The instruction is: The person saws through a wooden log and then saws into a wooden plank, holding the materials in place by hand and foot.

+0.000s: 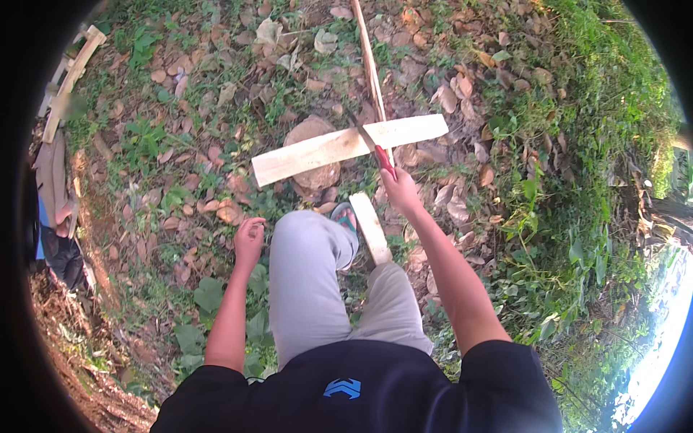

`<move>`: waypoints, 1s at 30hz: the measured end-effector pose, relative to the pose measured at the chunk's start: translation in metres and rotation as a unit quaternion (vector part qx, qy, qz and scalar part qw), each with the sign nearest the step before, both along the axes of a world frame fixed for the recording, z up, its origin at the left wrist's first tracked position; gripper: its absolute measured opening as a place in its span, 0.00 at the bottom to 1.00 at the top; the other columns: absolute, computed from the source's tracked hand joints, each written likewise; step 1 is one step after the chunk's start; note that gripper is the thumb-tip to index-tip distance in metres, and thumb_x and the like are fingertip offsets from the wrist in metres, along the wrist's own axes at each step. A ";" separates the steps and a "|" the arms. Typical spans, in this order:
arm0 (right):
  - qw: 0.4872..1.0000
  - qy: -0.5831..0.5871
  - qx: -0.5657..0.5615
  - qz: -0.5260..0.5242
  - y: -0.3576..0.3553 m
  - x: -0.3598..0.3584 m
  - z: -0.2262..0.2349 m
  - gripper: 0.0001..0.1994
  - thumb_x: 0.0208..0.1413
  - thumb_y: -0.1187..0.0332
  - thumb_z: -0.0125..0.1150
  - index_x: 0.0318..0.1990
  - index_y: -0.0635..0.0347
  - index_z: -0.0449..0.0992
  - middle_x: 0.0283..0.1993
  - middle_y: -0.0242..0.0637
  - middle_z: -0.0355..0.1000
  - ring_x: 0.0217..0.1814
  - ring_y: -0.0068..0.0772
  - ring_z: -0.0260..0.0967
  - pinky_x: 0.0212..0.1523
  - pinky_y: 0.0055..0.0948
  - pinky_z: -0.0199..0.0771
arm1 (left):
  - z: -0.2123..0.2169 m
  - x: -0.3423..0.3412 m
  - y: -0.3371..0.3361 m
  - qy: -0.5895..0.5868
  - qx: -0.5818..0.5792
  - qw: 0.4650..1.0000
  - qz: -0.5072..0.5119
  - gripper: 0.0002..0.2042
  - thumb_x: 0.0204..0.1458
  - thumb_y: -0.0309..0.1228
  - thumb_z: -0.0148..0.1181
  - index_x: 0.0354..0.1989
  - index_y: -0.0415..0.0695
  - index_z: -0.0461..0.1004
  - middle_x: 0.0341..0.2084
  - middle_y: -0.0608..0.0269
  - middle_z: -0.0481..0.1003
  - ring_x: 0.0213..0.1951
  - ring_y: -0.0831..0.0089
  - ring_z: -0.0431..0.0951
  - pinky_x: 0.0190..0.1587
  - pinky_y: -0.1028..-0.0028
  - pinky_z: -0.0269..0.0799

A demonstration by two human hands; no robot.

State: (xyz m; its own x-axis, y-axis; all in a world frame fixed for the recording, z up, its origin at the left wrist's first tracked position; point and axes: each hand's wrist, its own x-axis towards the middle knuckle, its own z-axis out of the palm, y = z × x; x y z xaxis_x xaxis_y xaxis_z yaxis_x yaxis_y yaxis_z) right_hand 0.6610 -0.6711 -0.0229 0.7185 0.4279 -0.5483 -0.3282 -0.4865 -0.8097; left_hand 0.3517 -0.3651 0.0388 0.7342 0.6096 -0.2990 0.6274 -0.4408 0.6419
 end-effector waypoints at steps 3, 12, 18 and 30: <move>0.997 0.032 -0.025 -0.059 -0.019 0.013 -0.003 0.15 0.67 0.58 0.57 0.37 0.64 0.76 0.24 0.28 0.70 0.23 0.19 0.66 0.26 0.28 0.66 | -0.005 0.055 -0.019 0.019 -0.080 0.996 -0.027 0.14 0.59 0.27 0.61 0.53 0.41 0.77 0.47 0.59 0.81 0.43 0.71 0.81 0.48 0.70 0.76; 0.974 -0.094 -0.128 -0.163 0.075 0.092 0.071 0.17 0.63 0.57 0.58 0.31 0.64 0.78 0.21 0.46 0.74 0.20 0.37 0.71 0.27 0.42 0.70 | 0.118 -0.109 -0.025 0.293 -0.214 0.932 0.005 0.22 0.57 0.32 0.66 0.59 0.42 0.72 0.48 0.51 0.81 0.50 0.61 0.82 0.53 0.65 0.76; 0.978 -0.137 -0.146 0.055 0.076 0.079 0.196 0.15 0.63 0.60 0.60 0.38 0.64 0.83 0.22 0.47 0.76 0.22 0.39 0.75 0.28 0.39 0.73 | 0.302 -0.175 -0.027 0.296 -0.293 0.906 0.069 0.22 0.58 0.34 0.65 0.60 0.42 0.72 0.48 0.53 0.81 0.47 0.61 0.82 0.52 0.65 0.75; 0.943 -0.296 -0.136 0.071 -0.010 0.153 0.397 0.13 0.58 0.61 0.62 0.39 0.64 0.78 0.28 0.52 0.75 0.32 0.53 0.77 0.36 0.47 0.74 | 0.418 -0.036 -0.034 0.150 -0.176 0.971 0.056 0.13 0.62 0.38 0.63 0.43 0.39 0.82 0.37 0.58 0.84 0.40 0.70 0.83 0.46 0.68 0.76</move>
